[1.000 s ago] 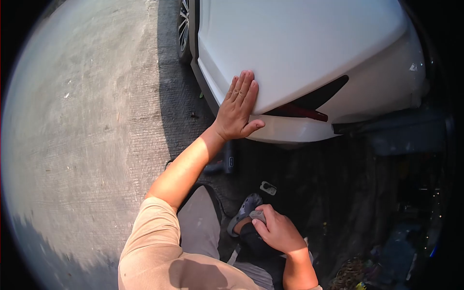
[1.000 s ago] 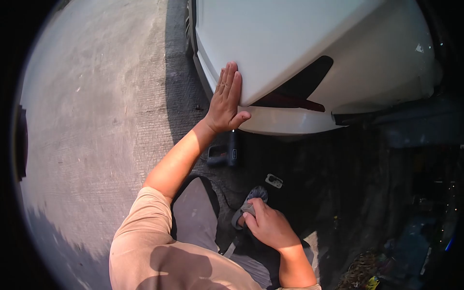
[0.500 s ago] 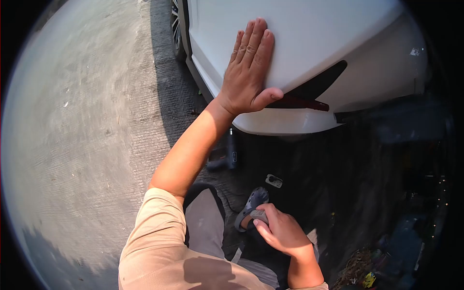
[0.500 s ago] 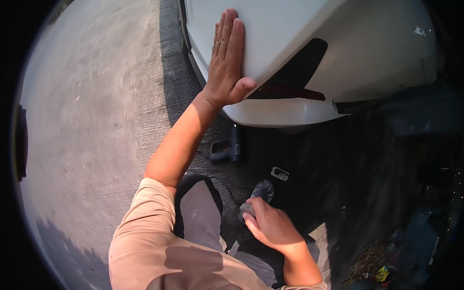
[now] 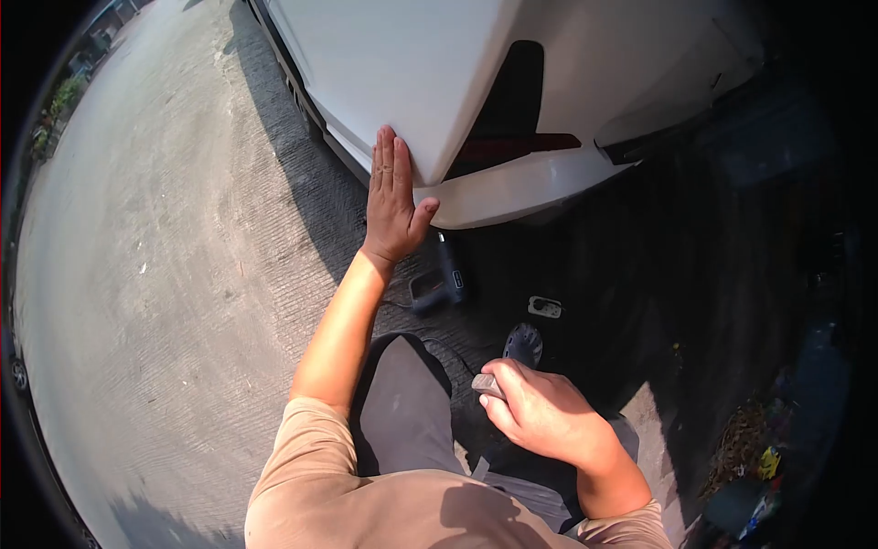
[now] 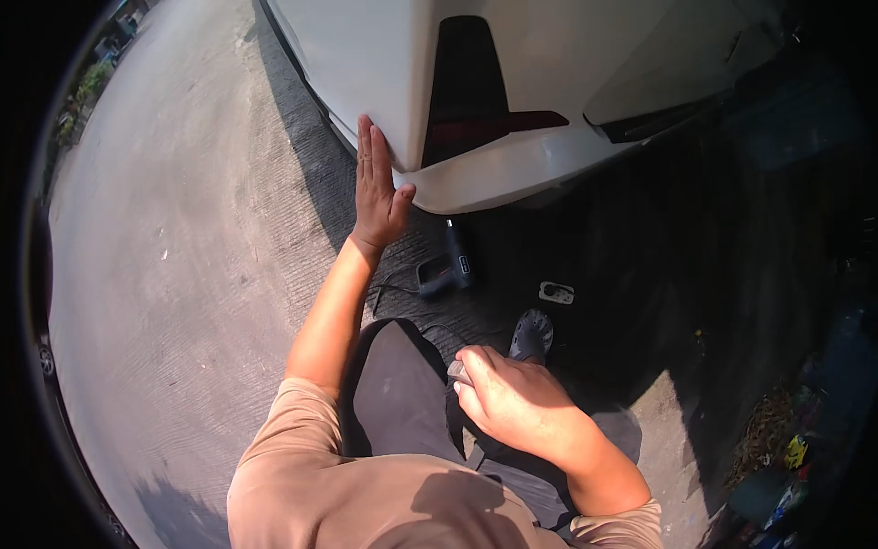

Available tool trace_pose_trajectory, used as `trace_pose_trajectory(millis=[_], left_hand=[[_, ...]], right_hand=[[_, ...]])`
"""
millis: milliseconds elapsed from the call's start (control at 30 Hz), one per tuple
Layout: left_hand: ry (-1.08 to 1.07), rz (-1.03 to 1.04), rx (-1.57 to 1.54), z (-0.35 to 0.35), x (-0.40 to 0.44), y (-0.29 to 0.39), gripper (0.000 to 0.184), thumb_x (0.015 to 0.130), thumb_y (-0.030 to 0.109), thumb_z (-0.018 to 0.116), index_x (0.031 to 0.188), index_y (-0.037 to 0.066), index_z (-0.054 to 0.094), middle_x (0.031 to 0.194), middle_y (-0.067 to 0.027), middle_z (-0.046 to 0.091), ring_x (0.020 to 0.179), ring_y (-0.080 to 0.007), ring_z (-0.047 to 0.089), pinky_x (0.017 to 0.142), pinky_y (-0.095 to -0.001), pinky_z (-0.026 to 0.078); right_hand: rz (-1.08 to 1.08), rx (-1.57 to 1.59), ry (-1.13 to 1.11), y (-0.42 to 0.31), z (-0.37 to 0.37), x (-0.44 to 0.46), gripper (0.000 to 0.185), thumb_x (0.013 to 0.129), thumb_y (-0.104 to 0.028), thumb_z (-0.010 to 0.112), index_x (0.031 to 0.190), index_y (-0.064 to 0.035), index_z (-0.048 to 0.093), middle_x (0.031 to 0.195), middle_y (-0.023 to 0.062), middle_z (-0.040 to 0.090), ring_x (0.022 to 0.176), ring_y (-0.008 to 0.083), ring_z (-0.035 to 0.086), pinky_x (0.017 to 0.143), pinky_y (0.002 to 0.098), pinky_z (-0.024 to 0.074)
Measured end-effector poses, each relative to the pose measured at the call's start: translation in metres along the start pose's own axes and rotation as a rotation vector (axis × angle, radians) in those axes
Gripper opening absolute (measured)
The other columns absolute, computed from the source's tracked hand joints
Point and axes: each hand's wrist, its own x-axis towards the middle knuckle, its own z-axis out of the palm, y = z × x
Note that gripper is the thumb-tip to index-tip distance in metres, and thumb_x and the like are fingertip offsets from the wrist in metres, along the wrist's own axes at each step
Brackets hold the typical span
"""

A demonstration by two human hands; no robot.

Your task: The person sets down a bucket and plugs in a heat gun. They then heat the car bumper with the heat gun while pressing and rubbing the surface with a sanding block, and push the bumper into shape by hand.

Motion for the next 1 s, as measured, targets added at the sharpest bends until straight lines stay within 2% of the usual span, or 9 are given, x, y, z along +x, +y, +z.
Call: trace_pose_trajectory(millis=[233,400,567,667,800,867,933,967,1000], left_hand=[[-0.101,-0.012,0.001,-0.019,0.000,0.014,0.081,0.096,0.026,0.063,0.159,0.000,0.019,0.165,-0.0274,0.014,0.154,-0.0421,0.015,0.123,-0.0475,0.020],[-0.067,0.025,-0.095,-0.052,0.020,0.030,0.065,0.100,0.021,0.057,0.156,0.003,0.029,0.163,-0.0217,0.026,0.151,-0.0380,0.024,0.122,-0.0484,0.021],[-0.156,-0.382,-0.583,-0.082,0.032,0.039,0.065,0.101,0.017,0.051,0.159,0.004,0.024,0.166,-0.0136,0.024,0.153,-0.0285,0.020,0.123,-0.0466,0.017],[-0.403,-0.322,-0.454,-0.074,0.034,0.048,0.069,0.102,0.018,0.051,0.161,0.006,0.018,0.168,-0.0141,0.018,0.155,-0.0299,0.014,0.125,-0.0473,0.013],[-0.448,-0.381,-0.297,-0.064,0.028,0.057,0.074,0.101,0.018,0.054,0.163,0.011,0.013,0.169,-0.0144,0.010,0.156,-0.0307,0.013,0.125,-0.0482,0.011],[-0.460,-0.422,-0.257,-0.066,0.026,0.060,0.072,0.101,0.018,0.055,0.162,0.008,0.016,0.169,-0.0149,0.014,0.154,-0.0312,0.018,0.124,-0.0482,0.017],[-0.468,-0.479,-0.245,-0.067,0.020,0.067,0.070,0.102,0.018,0.055,0.161,0.006,0.020,0.168,-0.0155,0.019,0.153,-0.0320,0.021,0.123,-0.0481,0.021],[-0.416,-0.474,-0.118,-0.065,0.016,0.074,0.056,0.102,0.018,0.055,0.153,0.001,0.038,0.157,-0.0191,0.040,0.146,-0.0329,0.037,0.118,-0.0465,0.032],[-0.380,-0.582,-0.220,-0.066,0.013,0.073,0.051,0.102,0.018,0.055,0.149,0.001,0.043,0.152,-0.0195,0.046,0.142,-0.0325,0.042,0.117,-0.0460,0.034]], right_hand=[[0.006,0.031,0.209,-0.037,-0.004,-0.037,0.028,0.088,-0.012,0.067,0.111,-0.0006,0.056,0.098,0.0155,0.069,0.080,0.0331,0.070,0.068,0.0405,0.0580],[0.110,0.050,0.073,-0.056,-0.006,-0.078,0.017,0.094,-0.011,0.059,0.104,-0.0004,0.051,0.092,0.0153,0.064,0.081,0.0318,0.069,0.067,0.0421,0.0577],[0.051,0.102,0.177,-0.036,0.000,-0.082,0.016,0.093,-0.011,0.057,0.097,0.0027,0.050,0.079,0.0174,0.063,0.072,0.0352,0.068,0.065,0.0438,0.0573],[0.052,0.171,0.217,-0.010,0.011,-0.073,0.015,0.093,-0.012,0.055,0.095,0.0028,0.051,0.078,0.0190,0.065,0.073,0.0374,0.068,0.067,0.0455,0.0570],[0.120,0.203,0.166,0.036,0.041,-0.063,0.024,0.092,-0.011,0.051,0.108,0.0069,0.055,0.085,0.0243,0.069,0.080,0.0395,0.070,0.070,0.0466,0.0573],[0.157,0.154,-0.014,0.055,0.047,-0.053,0.034,0.091,-0.011,0.050,0.118,0.0093,0.055,0.091,0.0267,0.071,0.084,0.0399,0.071,0.073,0.0464,0.0577],[0.120,0.163,-0.012,0.064,0.048,-0.045,0.042,0.090,-0.008,0.049,0.127,0.0115,0.053,0.091,0.0266,0.071,0.086,0.0393,0.072,0.075,0.0451,0.0584],[0.091,0.168,0.022,0.067,0.050,-0.043,0.041,0.090,-0.007,0.049,0.126,0.0118,0.054,0.090,0.0263,0.071,0.085,0.0392,0.072,0.076,0.0454,0.0584],[0.062,0.164,0.059,0.069,0.046,-0.040,0.041,0.089,-0.006,0.049,0.125,0.0121,0.054,0.089,0.0260,0.071,0.085,0.0391,0.072,0.076,0.0456,0.0584]])
